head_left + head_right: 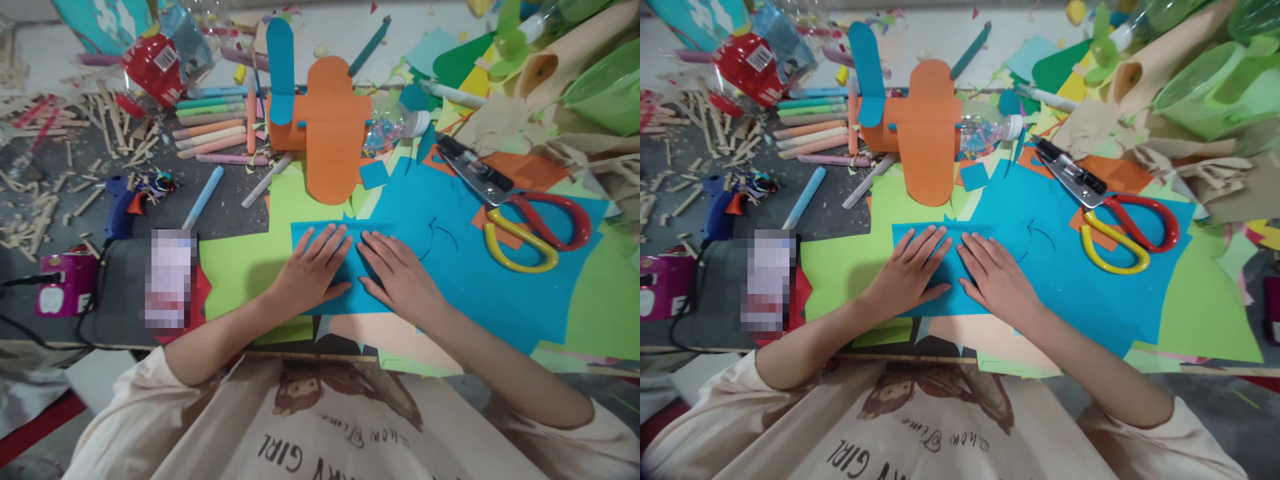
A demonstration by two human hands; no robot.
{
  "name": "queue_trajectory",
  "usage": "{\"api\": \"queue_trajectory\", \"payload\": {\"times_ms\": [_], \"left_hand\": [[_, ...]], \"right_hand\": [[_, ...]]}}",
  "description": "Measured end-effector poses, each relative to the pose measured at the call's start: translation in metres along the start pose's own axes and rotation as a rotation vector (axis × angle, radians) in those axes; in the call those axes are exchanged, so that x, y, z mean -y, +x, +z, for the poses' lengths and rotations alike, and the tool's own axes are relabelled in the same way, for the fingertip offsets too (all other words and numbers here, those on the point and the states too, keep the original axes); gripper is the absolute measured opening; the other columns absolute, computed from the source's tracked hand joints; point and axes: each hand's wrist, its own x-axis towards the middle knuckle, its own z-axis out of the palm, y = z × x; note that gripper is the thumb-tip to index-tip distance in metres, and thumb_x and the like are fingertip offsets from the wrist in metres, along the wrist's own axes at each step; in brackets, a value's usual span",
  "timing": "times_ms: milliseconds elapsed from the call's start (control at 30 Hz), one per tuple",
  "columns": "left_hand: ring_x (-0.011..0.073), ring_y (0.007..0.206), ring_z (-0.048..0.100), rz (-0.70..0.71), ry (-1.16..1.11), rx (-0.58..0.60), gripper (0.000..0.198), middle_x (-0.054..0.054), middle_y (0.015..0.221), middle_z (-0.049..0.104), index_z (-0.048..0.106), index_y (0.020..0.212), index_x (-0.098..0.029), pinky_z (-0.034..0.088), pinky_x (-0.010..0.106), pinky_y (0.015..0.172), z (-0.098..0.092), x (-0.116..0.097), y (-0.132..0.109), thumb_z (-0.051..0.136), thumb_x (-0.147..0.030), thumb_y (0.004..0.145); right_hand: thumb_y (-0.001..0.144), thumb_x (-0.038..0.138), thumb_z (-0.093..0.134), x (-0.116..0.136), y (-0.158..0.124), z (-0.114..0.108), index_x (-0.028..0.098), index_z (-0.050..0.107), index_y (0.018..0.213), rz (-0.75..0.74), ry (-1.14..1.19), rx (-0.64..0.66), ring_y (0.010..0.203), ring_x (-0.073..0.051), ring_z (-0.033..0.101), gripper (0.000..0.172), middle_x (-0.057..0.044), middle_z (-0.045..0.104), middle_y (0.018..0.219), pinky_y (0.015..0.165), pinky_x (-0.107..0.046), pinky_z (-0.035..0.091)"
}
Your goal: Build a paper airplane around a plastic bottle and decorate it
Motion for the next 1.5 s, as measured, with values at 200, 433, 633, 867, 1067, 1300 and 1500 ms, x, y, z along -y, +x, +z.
{"api": "queue_trajectory", "payload": {"times_ms": [200,433,633,867,1067,1300,1500], "left_hand": [[0.0317,0.139,0.039,-0.007,0.017,0.022,0.059,0.018,0.148,0.044,0.038,0.144,-0.008,0.028,0.048,0.113,-0.002,-0.003,-0.001,0.039,-0.044,0.097],[0.0290,0.132,0.047,-0.023,0.048,-0.020,0.050,0.014,0.143,0.051,0.047,0.139,-0.012,0.035,0.044,0.108,-0.005,-0.009,-0.003,0.039,-0.039,0.098],[0.0297,0.134,0.044,-0.029,0.030,0.013,0.051,0.015,0.145,0.049,0.045,0.141,-0.012,0.034,0.045,0.109,-0.006,-0.009,-0.002,0.038,-0.039,0.098],[0.0299,0.135,0.044,-0.026,0.022,-0.013,0.050,0.016,0.145,0.049,0.046,0.140,-0.012,0.033,0.046,0.110,-0.004,-0.008,-0.003,0.036,-0.040,0.099],[0.0316,0.138,0.040,-0.029,-0.007,-0.040,0.057,0.018,0.148,0.044,0.041,0.142,-0.009,0.027,0.048,0.114,0.000,-0.004,-0.001,0.036,-0.044,0.097],[0.0330,0.142,0.035,-0.038,-0.061,-0.006,0.066,0.018,0.150,0.040,0.036,0.145,-0.010,0.023,0.050,0.116,0.001,-0.001,0.002,0.038,-0.052,0.095],[0.0354,0.144,0.030,-0.072,-0.123,0.043,0.076,0.020,0.154,0.033,0.033,0.147,-0.008,0.019,0.052,0.117,0.002,0.001,0.006,0.047,-0.056,0.089]], "right_hand": [[0.097,0.032,0.041,0.000,0.000,-0.001,0.011,0.031,0.149,0.000,0.041,0.014,0.130,-0.029,0.048,0.057,-0.017,0.055,0.140,0.109,-0.047,0.039],[0.097,0.032,0.042,0.000,-0.001,-0.001,0.011,0.038,0.145,-0.017,-0.005,-0.027,0.123,-0.028,0.053,0.052,-0.016,0.060,0.132,0.107,-0.046,0.040],[0.097,0.033,0.041,0.000,-0.002,0.001,0.012,0.035,0.147,0.002,0.018,-0.007,0.125,-0.028,0.051,0.054,-0.016,0.058,0.134,0.108,-0.046,0.039],[0.097,0.033,0.041,0.000,0.000,-0.001,0.011,0.041,0.143,-0.016,-0.003,-0.013,0.124,-0.028,0.053,0.050,-0.016,0.059,0.133,0.107,-0.046,0.042],[0.098,0.033,0.037,0.000,0.001,0.000,0.012,0.029,0.150,0.022,0.033,0.039,0.138,-0.030,0.041,0.057,-0.017,0.047,0.147,0.112,-0.052,0.035],[0.099,0.035,0.034,0.000,0.001,0.001,0.009,0.029,0.149,0.028,-0.005,0.054,0.143,-0.031,0.034,0.057,-0.019,0.040,0.152,0.113,-0.052,0.035],[0.098,0.034,0.033,0.000,0.002,0.004,0.004,0.036,0.144,-0.005,-0.026,0.049,0.145,-0.035,0.030,0.055,-0.025,0.039,0.150,0.111,-0.054,0.035]]}}
